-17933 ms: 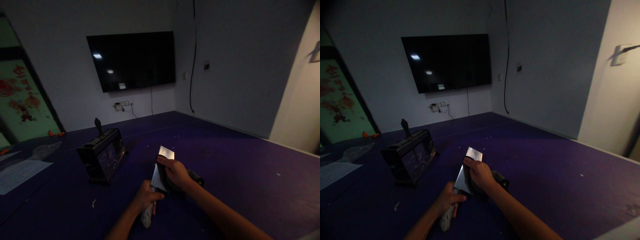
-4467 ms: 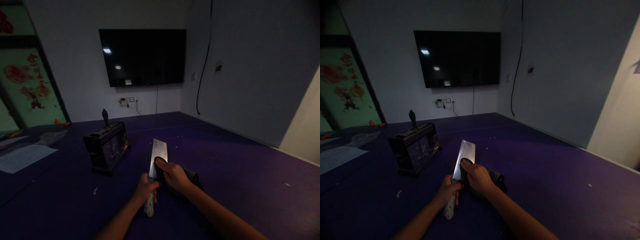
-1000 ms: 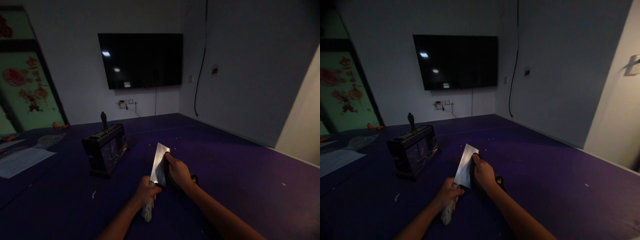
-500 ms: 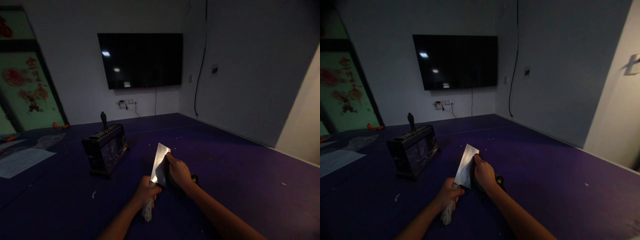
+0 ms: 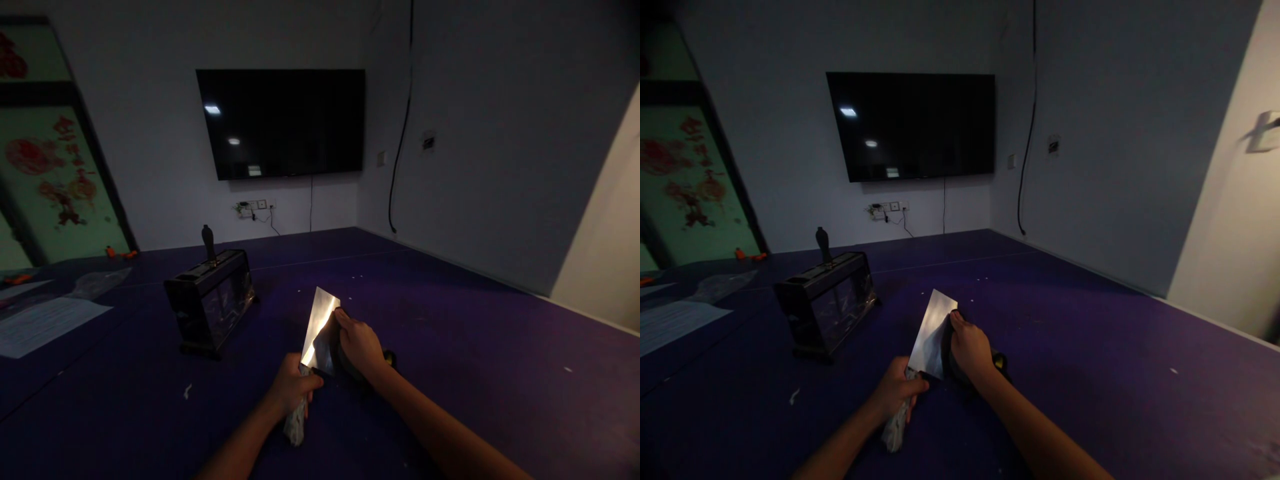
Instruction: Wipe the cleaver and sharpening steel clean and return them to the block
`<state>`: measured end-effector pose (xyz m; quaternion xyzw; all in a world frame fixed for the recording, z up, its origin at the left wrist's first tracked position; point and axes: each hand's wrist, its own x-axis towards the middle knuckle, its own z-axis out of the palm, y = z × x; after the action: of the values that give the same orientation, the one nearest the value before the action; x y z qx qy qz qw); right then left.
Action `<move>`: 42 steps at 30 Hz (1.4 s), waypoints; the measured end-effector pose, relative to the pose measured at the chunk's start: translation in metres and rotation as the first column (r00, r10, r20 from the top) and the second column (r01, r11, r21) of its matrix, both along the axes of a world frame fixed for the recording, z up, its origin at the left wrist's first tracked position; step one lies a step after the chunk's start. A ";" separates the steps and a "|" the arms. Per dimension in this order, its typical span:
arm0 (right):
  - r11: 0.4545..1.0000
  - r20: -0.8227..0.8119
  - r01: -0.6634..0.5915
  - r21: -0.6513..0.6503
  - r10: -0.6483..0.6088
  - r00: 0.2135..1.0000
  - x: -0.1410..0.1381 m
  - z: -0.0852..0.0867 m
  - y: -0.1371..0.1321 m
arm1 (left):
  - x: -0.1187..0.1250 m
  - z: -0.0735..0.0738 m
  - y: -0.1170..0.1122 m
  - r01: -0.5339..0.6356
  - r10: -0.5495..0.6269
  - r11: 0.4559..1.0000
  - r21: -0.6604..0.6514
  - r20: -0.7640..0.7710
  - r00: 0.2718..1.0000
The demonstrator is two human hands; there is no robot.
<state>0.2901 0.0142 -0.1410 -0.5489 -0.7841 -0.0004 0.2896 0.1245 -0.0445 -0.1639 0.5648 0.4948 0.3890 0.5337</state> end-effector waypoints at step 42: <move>0.999 -0.124 -0.012 0.036 0.017 0.992 0.009 -0.003 0.010 | -0.002 0.001 0.000 0.037 -0.038 0.999 -0.010 -0.108 0.993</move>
<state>0.2988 0.0241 -0.1443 -0.5368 -0.7684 0.0220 0.3476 0.1230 -0.0442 -0.1625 0.5920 0.5140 0.3456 0.5157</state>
